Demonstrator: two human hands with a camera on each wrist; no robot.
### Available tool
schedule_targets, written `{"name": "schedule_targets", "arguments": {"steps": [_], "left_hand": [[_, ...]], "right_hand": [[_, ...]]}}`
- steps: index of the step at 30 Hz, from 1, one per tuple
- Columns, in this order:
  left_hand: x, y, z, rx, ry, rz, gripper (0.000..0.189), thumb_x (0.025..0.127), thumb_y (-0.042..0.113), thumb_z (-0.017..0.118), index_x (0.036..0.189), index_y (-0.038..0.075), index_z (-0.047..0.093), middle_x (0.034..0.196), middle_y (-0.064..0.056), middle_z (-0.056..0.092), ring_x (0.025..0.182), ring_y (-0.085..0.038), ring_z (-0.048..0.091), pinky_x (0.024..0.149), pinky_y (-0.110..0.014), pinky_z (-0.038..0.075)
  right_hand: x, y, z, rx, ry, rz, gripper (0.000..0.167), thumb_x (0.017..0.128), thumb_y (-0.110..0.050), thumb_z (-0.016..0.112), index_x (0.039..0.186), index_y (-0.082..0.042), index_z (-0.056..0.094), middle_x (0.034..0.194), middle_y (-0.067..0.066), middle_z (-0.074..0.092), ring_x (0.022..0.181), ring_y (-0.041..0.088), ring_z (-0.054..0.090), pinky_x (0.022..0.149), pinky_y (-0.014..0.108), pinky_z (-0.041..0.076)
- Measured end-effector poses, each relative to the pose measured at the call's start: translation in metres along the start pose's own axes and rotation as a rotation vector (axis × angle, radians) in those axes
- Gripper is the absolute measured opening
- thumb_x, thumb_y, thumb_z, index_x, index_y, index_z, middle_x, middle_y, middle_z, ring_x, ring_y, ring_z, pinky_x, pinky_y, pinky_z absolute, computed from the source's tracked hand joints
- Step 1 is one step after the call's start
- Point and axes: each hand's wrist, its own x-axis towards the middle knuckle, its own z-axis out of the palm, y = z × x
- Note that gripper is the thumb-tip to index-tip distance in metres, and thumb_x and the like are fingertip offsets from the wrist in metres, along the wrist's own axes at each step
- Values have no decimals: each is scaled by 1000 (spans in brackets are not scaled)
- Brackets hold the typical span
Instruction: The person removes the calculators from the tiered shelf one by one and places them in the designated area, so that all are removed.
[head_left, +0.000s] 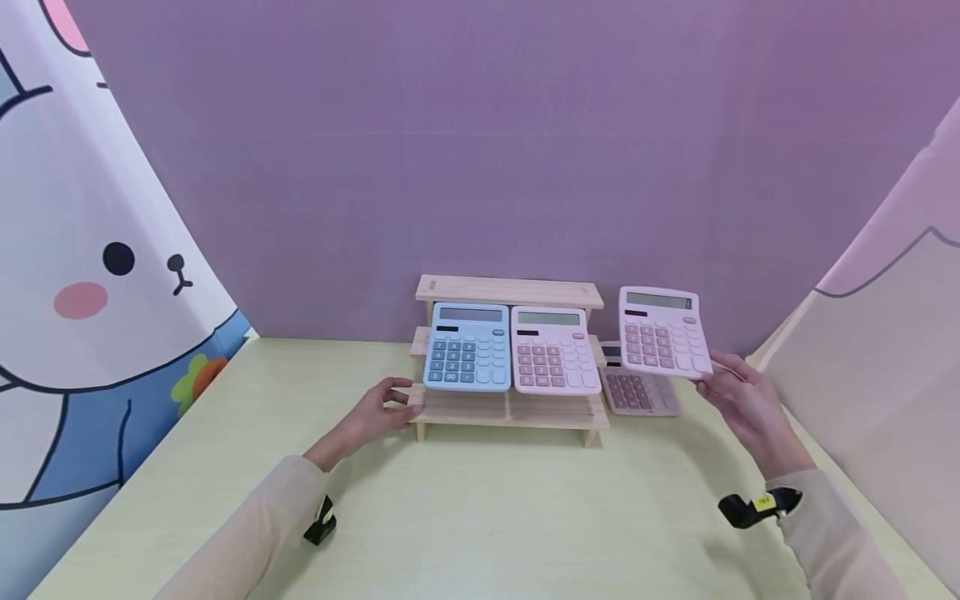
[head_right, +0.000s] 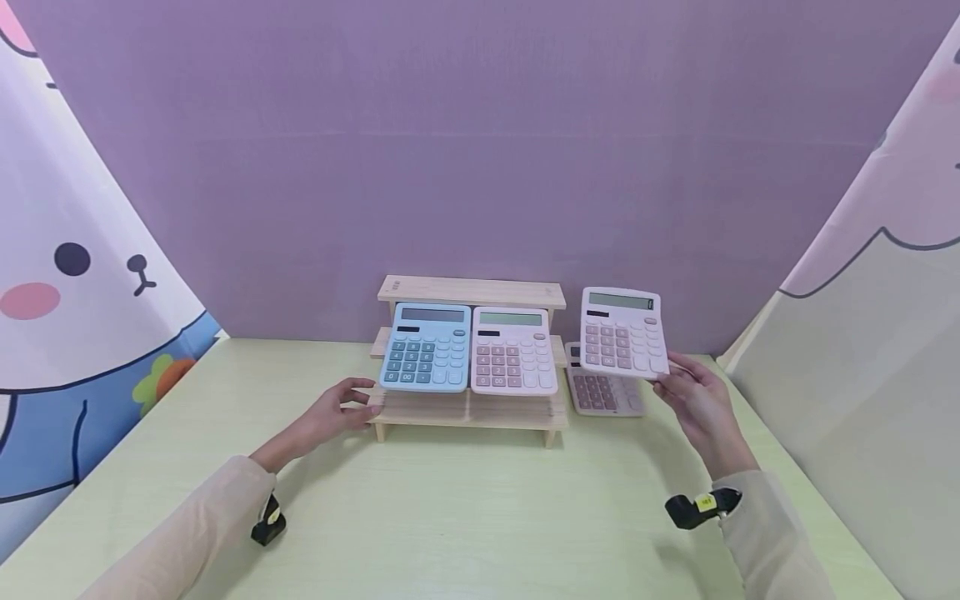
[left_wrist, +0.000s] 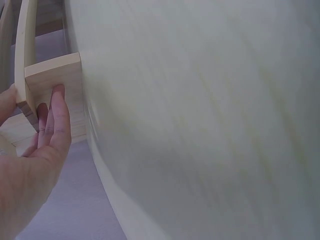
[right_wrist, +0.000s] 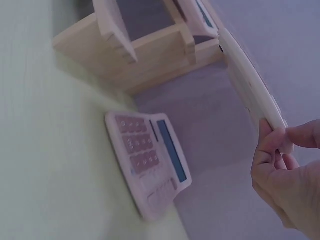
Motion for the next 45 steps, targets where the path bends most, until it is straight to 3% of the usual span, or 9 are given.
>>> {"name": "schedule_targets", "arguments": {"steps": [23,35,45], "left_hand": [[-2,0,2,-3,8,-9,62,87,22,63,135,-1,31,116,-22,47,95,-21,60,81,-34,56],[-3,2,1,-13,3,5,61,87,19,62,135,-2,31,116,-23,46,94,-21,60,81,-35,56],[-4,2,2,-10,9,14,61,87,19,62,135,-2,31,116,-24,47,93,-21,60,80,-34,56]], "right_hand": [[-20,14,-48,-81,8,55,44,89,19,29,104,-4,63,93,11,67,83,18,65,73,23,55],[-26,9,-78,-197,50,114,40,91,13,36,103,-13,64,95,4,67,83,12,63,74,21,55],[-28,3,-102,-161,35,112,47,90,18,30,100,-11,65,93,6,67,81,14,64,72,21,55]]}}
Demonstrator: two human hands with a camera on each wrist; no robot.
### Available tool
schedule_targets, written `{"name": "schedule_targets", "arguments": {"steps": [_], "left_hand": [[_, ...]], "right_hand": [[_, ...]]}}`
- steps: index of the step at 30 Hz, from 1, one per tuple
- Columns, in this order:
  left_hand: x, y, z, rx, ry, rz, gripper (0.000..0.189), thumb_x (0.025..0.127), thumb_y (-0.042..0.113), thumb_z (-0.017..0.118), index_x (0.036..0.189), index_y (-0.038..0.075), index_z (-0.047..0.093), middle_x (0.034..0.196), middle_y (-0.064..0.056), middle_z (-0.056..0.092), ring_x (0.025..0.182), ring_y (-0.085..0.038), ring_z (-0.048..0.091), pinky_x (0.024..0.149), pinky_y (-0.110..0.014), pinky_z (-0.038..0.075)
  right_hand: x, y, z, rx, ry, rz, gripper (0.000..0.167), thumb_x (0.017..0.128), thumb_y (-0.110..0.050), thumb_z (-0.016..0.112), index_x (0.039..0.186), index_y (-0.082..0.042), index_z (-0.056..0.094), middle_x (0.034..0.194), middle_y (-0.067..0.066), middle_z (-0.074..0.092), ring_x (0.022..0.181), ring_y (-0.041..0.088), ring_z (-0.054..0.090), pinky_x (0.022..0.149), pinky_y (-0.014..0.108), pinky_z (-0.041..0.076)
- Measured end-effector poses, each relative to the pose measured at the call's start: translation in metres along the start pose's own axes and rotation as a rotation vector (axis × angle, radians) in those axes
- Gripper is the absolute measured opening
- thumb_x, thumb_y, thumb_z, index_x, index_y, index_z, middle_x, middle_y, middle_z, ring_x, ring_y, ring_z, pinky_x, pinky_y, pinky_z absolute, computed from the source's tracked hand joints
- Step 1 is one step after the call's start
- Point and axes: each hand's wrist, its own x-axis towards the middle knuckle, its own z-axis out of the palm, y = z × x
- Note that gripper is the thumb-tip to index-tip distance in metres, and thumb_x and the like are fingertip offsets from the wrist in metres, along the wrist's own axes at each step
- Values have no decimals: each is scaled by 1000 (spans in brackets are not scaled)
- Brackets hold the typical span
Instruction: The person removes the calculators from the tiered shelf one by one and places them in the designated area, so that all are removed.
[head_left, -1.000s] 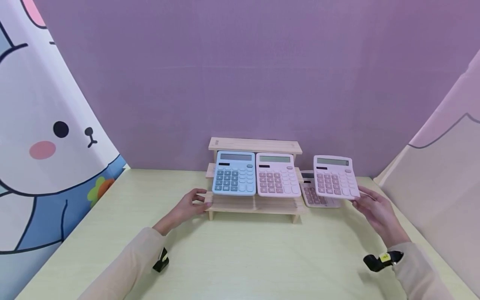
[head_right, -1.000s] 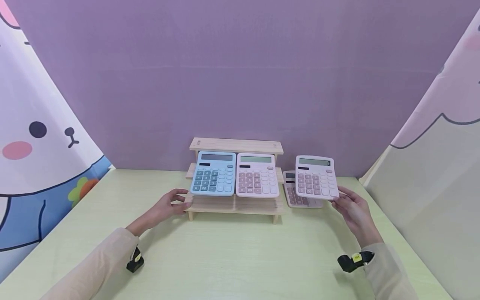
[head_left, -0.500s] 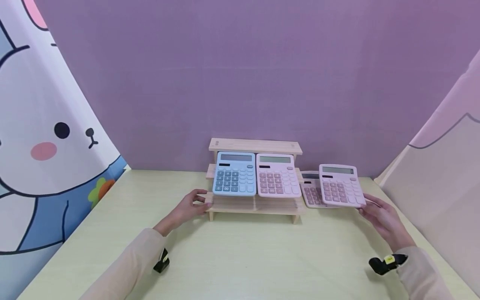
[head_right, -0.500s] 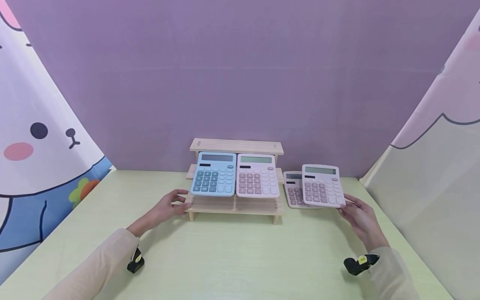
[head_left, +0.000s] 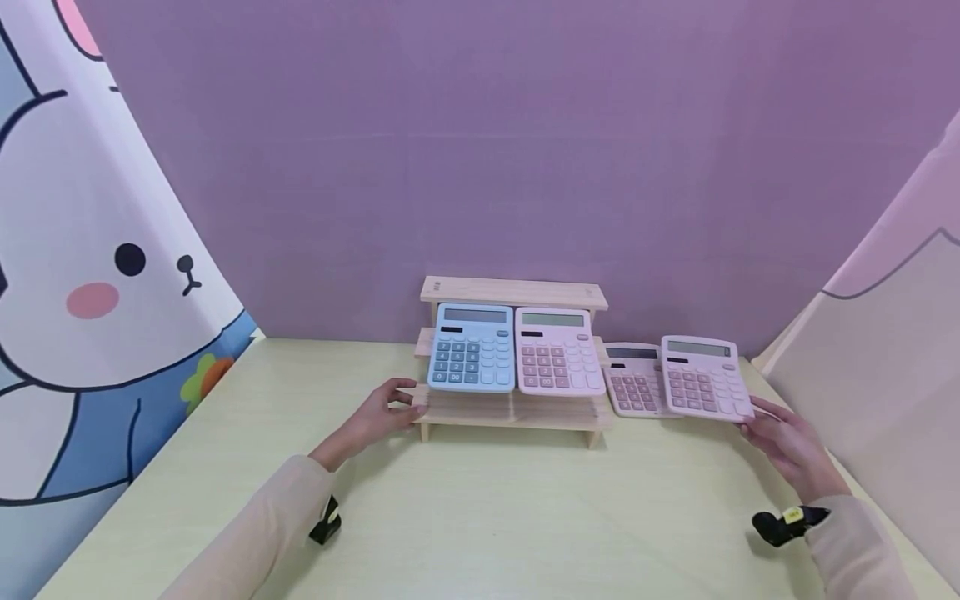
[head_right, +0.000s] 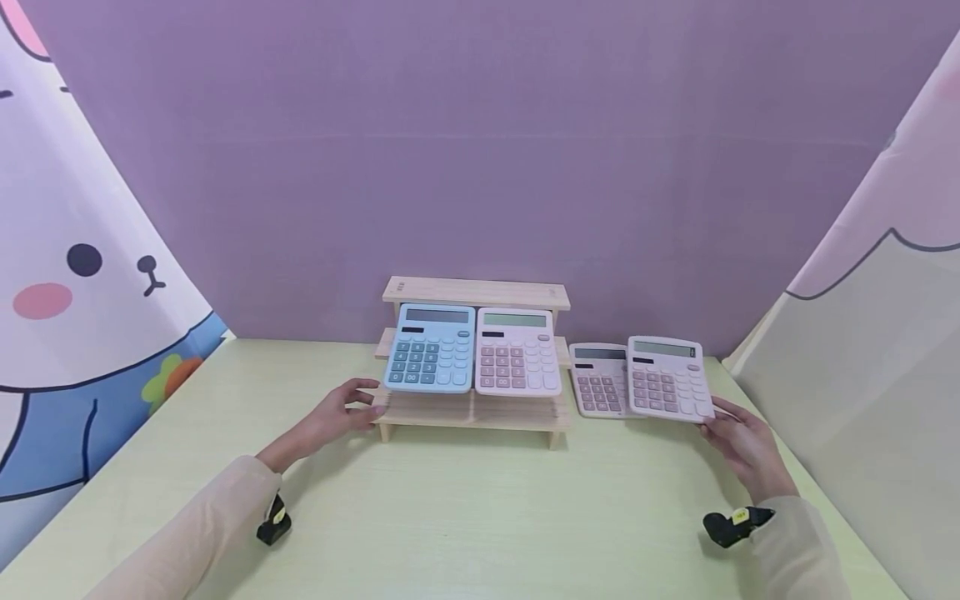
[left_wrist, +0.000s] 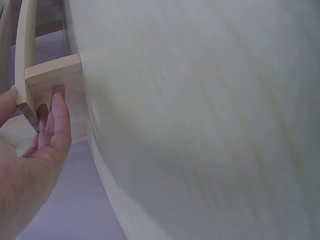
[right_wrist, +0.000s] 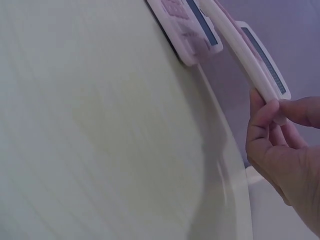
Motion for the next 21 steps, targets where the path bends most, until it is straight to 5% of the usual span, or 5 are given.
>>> {"name": "schedule_targets", "arguments": {"steps": [21], "left_hand": [[2,-4,1,15,-3,-4,61,87,22,63,135,-1,32,115,-23,47,94,-22,61,79,-33,57]], "right_hand": [[-4,-10,-23,-73,114,117,44,88,16,40,91,-18,67,88,-1,66,81,10,62,72,20,54]]}}
